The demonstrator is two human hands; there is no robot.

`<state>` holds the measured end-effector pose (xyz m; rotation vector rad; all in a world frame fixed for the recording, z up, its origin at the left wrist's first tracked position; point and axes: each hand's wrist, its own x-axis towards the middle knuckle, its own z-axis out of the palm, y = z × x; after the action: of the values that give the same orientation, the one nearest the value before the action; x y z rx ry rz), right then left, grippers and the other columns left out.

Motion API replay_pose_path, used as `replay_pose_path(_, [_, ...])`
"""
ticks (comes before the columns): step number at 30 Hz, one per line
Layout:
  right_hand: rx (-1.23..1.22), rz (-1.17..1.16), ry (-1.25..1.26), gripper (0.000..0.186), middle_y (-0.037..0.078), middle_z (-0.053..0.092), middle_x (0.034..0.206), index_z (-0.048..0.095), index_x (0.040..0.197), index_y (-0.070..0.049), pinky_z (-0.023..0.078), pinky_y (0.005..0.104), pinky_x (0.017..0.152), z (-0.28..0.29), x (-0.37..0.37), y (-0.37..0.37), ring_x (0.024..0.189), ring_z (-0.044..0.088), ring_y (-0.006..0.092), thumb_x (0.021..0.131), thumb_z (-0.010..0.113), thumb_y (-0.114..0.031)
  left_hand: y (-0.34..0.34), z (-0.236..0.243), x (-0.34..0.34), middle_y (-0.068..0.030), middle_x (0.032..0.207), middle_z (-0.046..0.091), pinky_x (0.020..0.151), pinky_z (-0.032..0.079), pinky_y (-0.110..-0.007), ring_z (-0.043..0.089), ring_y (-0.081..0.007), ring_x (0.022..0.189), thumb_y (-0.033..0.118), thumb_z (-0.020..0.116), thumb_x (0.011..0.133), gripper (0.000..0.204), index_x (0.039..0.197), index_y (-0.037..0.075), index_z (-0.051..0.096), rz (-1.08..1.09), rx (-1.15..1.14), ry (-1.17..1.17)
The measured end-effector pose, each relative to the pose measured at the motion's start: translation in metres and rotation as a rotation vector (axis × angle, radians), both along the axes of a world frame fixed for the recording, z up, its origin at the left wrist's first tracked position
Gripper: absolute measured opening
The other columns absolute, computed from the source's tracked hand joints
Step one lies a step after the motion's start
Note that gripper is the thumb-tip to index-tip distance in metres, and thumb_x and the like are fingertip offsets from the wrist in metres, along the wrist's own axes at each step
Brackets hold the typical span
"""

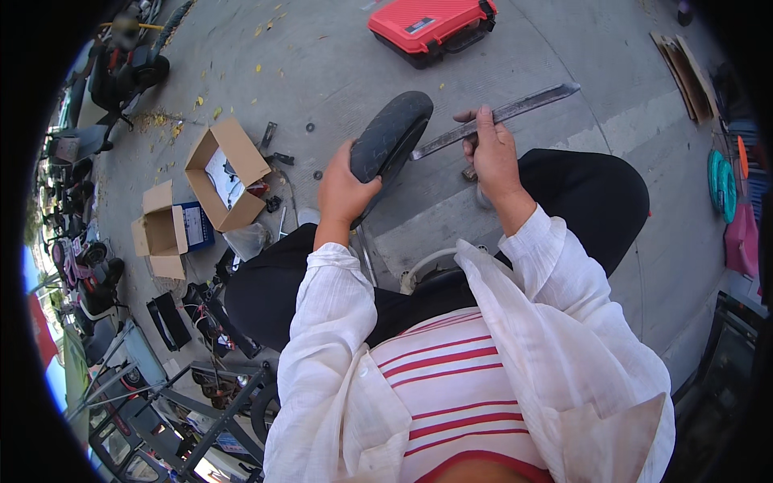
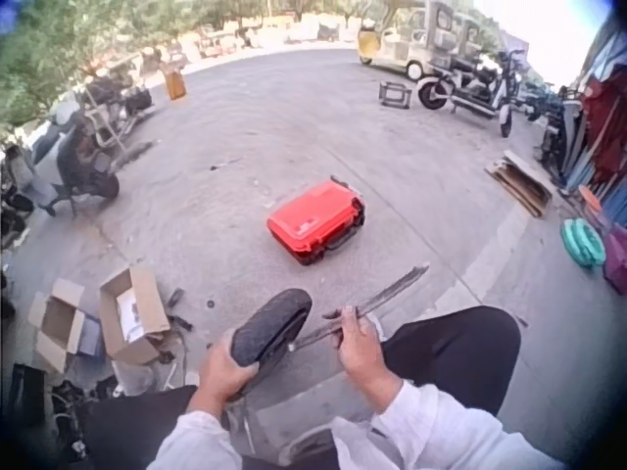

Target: The person sits on the ground and uses a metal tire lever to pry a tire off its rim. They repeatedly insert the lever between the tire bead and rim, rotate the tire, and work around the circumference to loosen the bead. The tire is eventually removed from the rim and set aside.

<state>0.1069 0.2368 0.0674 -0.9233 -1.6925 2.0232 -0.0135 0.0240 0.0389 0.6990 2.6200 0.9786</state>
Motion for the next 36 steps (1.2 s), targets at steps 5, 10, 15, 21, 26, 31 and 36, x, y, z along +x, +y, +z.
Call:
replay_pose_path(5, [-0.169, -0.084, 0.174, 0.046, 0.003, 0.055, 0.07, 0.057, 0.103, -0.002, 0.044, 0.0235, 0.056, 0.015, 0.015, 0.0, 0.06, 0.053, 0.0085, 0.103, 0.035, -0.042, 0.009, 0.004, 0.006, -0.0176, 0.118, 0.059, 0.092, 0.046, -0.039, 0.057, -0.0351, 0.109, 0.022, 0.074, 0.062, 0.07, 0.126, 0.006, 0.051, 0.097, -0.048, 0.064])
replay_pose_path(10, [-0.18, 0.035, 0.239, 0.043, 0.008, 0.061, 0.089, 0.057, 0.107, -0.001, 0.052, 0.0274, 0.07, 0.022, 0.019, -0.011, 0.077, 0.062, 0.0129, 0.103, 0.037, -0.039, 0.008, -0.001, 0.003, -0.0176, 0.12, 0.057, 0.092, 0.046, -0.041, 0.056, -0.0349, 0.111, 0.025, 0.076, 0.064, 0.067, 0.124, 0.007, 0.052, 0.15, -0.07, 0.145])
replay_pose_path(15, [0.025, 0.158, 0.268, 0.03, 0.008, 0.062, 0.092, 0.06, 0.103, 0.0, 0.053, 0.0282, 0.079, 0.023, 0.013, -0.028, 0.085, 0.063, 0.0146, 0.1, 0.049, -0.027, 0.0, -0.008, -0.011, -0.0182, 0.114, 0.062, 0.088, 0.048, -0.04, 0.059, -0.0348, 0.106, 0.029, 0.079, 0.063, 0.068, 0.122, 0.006, 0.055, 0.228, -0.042, 0.108])
replay_pose_path(21, [0.274, 0.322, 0.274, 0.016, 0.01, 0.061, 0.097, 0.061, 0.096, 0.002, 0.048, 0.0273, 0.082, 0.03, 0.005, -0.048, 0.089, 0.06, 0.0162, 0.094, 0.054, -0.012, -0.015, -0.012, -0.026, -0.0181, 0.106, 0.066, 0.085, 0.049, -0.039, 0.064, -0.0339, 0.098, 0.029, 0.079, 0.061, 0.065, 0.118, 0.004, 0.059, 0.243, 0.001, 0.059])
replay_pose_path(26, [0.412, 0.442, 0.28, 0.014, 0.012, 0.06, 0.104, 0.06, 0.095, 0.003, 0.047, 0.0293, 0.086, 0.018, -0.011, -0.065, 0.096, 0.059, 0.0177, 0.092, 0.051, -0.008, -0.028, -0.02, -0.035, -0.0195, 0.107, 0.066, 0.085, 0.049, -0.039, 0.064, -0.0339, 0.099, 0.029, 0.078, 0.062, 0.067, 0.12, 0.003, 0.058, 0.226, 0.052, 0.003])
replay_pose_path(31, [0.547, 0.456, 0.331, 0.013, 0.015, 0.061, 0.105, 0.059, 0.093, 0.002, 0.045, 0.0344, 0.088, 0.005, -0.02, -0.076, 0.097, 0.06, 0.0265, 0.087, 0.055, -0.009, -0.035, -0.022, -0.039, -0.0198, 0.105, 0.065, 0.085, 0.048, -0.037, 0.064, -0.0317, 0.096, 0.026, 0.078, 0.062, 0.067, 0.12, -0.001, 0.057, 0.209, 0.142, -0.069])
replay_pose_path(36, [0.485, 0.472, 0.39, 0.013, 0.015, 0.061, 0.097, 0.058, 0.095, 0.001, 0.046, 0.0361, 0.086, -0.001, -0.023, -0.083, 0.096, 0.059, 0.0293, 0.085, 0.056, -0.009, -0.044, -0.021, -0.038, -0.0187, 0.106, 0.065, 0.086, 0.048, -0.035, 0.064, -0.0271, 0.095, 0.025, 0.078, 0.063, 0.067, 0.12, -0.003, 0.055, 0.263, 0.168, -0.117])
